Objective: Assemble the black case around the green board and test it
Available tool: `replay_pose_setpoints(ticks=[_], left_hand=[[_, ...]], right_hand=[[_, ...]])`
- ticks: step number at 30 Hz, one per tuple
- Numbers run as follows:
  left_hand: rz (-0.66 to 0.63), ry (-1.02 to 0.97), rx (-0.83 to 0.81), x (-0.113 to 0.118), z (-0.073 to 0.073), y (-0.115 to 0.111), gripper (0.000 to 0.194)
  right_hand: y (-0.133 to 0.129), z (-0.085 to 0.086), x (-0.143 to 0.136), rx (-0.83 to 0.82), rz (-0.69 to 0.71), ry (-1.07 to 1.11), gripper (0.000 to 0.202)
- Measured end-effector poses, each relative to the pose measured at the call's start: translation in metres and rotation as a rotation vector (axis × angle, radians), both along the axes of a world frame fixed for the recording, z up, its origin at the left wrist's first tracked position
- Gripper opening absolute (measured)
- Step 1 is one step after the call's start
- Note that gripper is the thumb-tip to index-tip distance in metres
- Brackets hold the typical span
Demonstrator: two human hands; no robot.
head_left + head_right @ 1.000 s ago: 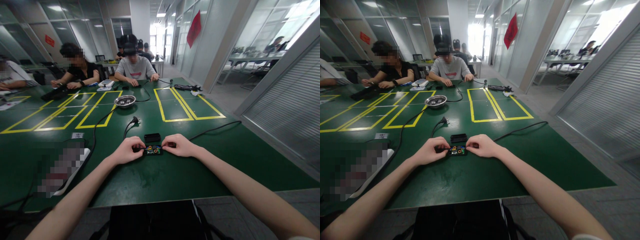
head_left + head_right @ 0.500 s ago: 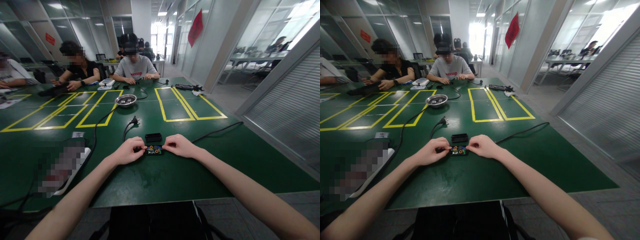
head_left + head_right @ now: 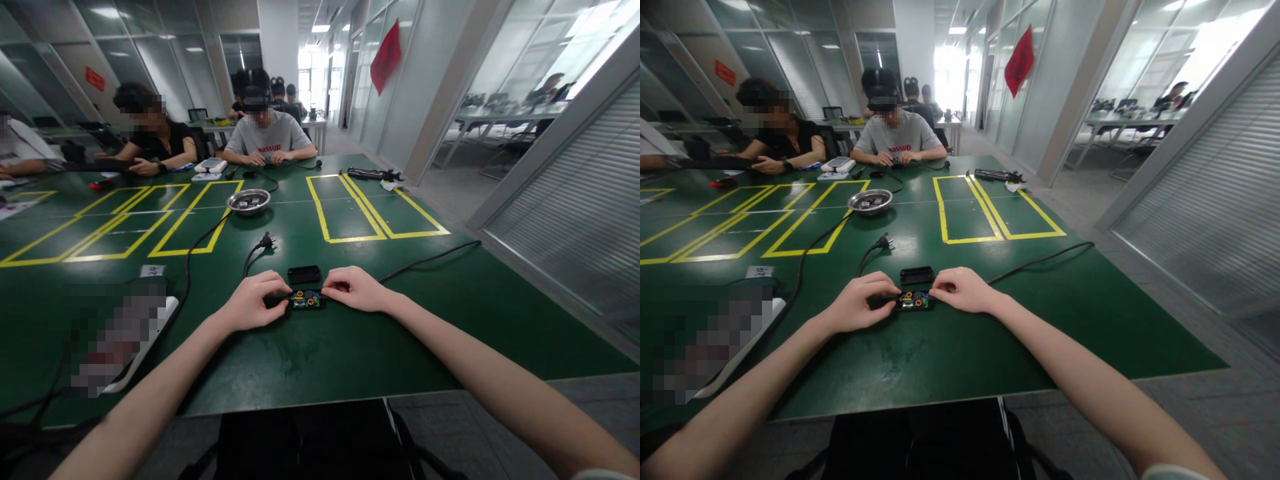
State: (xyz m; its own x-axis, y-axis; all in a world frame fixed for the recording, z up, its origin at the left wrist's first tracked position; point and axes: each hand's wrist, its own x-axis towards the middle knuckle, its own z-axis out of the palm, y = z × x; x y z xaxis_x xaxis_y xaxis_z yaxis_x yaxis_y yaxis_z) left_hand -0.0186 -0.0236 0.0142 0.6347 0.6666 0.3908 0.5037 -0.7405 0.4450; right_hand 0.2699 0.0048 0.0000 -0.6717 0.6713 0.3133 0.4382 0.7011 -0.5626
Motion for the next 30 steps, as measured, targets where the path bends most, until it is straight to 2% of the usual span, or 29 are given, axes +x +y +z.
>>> replay_pose_setpoints(ticks=[4,8,15,21,24,27,30], left_hand=[[-0.007,-0.025,0.003,0.0,0.002,-0.001,0.013],[-0.016,-0.024,-0.029,0.002,0.001,-0.002,0.014],[-0.013,-0.004,-0.084,0.006,0.001,-0.002,0.016],[0.001,-0.023,-0.032,0.012,-0.002,-0.001,0.014],[0.077,-0.072,-0.01,0.013,-0.004,-0.001,0.011],[0.259,-0.117,-0.004,0.012,-0.007,0.003,0.018],[0.395,-0.095,-0.055,0.01,-0.01,0.009,0.026]], right_hand=[[-0.002,0.005,0.006,-0.005,0.089,0.066,0.012],[-0.002,0.007,0.01,0.018,0.15,0.019,0.007],[-0.002,0.005,0.01,0.078,0.19,-0.017,0.023],[-0.006,0.006,0.008,0.158,0.183,-0.076,0.023],[-0.006,0.001,0.003,0.163,0.109,0.024,0.022],[-0.001,-0.006,-0.002,0.115,-0.12,0.117,0.018],[0.006,-0.012,-0.006,0.07,-0.308,0.069,0.022]])
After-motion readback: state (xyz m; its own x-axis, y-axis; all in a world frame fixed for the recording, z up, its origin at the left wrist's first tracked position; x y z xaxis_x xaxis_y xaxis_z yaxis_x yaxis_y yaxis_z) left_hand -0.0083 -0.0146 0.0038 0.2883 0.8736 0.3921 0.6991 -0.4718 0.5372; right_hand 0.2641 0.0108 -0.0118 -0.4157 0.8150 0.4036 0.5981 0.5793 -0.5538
